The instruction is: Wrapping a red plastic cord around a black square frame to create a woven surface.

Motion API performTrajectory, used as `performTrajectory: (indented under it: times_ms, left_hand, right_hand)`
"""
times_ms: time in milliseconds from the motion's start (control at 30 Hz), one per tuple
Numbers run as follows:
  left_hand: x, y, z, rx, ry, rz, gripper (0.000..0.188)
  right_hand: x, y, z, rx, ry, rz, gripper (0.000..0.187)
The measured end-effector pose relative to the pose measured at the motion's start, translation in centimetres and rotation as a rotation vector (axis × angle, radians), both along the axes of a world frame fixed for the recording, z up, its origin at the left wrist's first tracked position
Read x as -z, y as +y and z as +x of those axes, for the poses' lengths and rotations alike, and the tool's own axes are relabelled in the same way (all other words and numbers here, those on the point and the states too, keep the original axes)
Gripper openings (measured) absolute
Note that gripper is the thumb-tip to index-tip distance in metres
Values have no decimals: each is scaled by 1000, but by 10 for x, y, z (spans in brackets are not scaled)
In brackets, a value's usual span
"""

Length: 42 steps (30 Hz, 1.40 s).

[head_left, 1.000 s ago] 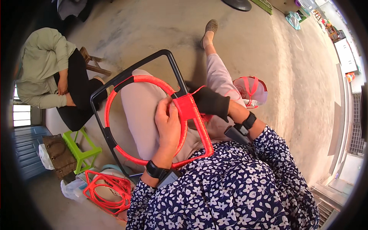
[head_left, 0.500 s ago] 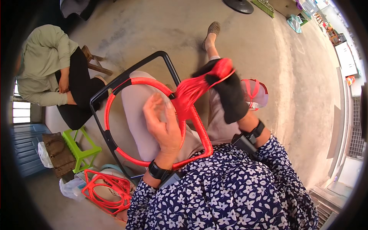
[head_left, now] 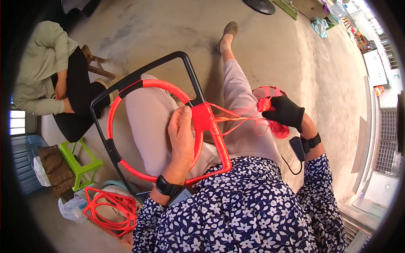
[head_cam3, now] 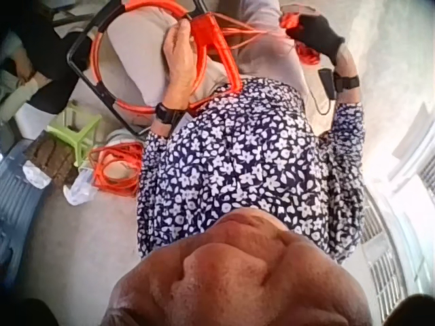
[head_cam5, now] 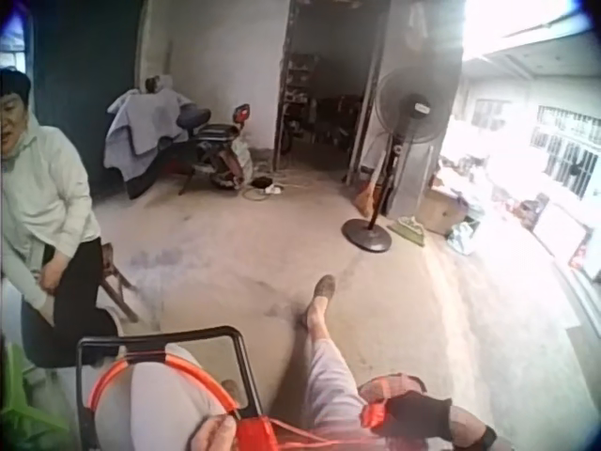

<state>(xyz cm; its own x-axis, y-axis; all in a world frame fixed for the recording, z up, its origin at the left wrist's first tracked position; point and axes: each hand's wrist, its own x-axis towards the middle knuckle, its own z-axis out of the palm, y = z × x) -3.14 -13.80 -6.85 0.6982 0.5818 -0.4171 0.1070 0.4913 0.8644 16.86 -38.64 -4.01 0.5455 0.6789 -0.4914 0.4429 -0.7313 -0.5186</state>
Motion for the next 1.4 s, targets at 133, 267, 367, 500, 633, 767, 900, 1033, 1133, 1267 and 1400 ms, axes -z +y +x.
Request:
performTrajectory:
  times_ms: [133,267,367,500,633,767,900,1033,1133,1267,1400]
  left_hand:
    - [1,1,1,-17,-14,-31,31]
    - [3,4,0,11,-86,-81,31]
    - [-5,5,-2,-16,-61,-155,30]
    - [4,7,-4,-14,-167,-155,27]
    - [-3,5,0,-52,-232,-261,26]
    - [-4,4,2,-31,-303,-292,27]
    - [-7,2,1,-64,-271,-250,29]
    - [-3,6,-1,-41,-267,-270,27]
    - [-2,6,-2,-43,-244,-265,23]
    - [1,5,-1,-66,-239,-245,17]
    - [-2,3,2,-129,-218,-216,17]
  right_hand:
    - [43,-96,55,752,25,339,25]
    - [69,-232,108,1266,-88,702,17]
    - [65,-198,85,1269,-82,768,25]
    - [50,-67,21,882,347,834,36]
    - [14,64,-43,383,487,673,35]
    - [26,104,-71,238,813,708,34]
    - [23,103,-55,114,750,469,27]
    - [4,120,-56,395,576,607,26]
    - [11,123,-48,460,602,717,28]
    - [14,112,-46,600,786,840,23]
    - [20,100,-49,674,1029,1015,21]
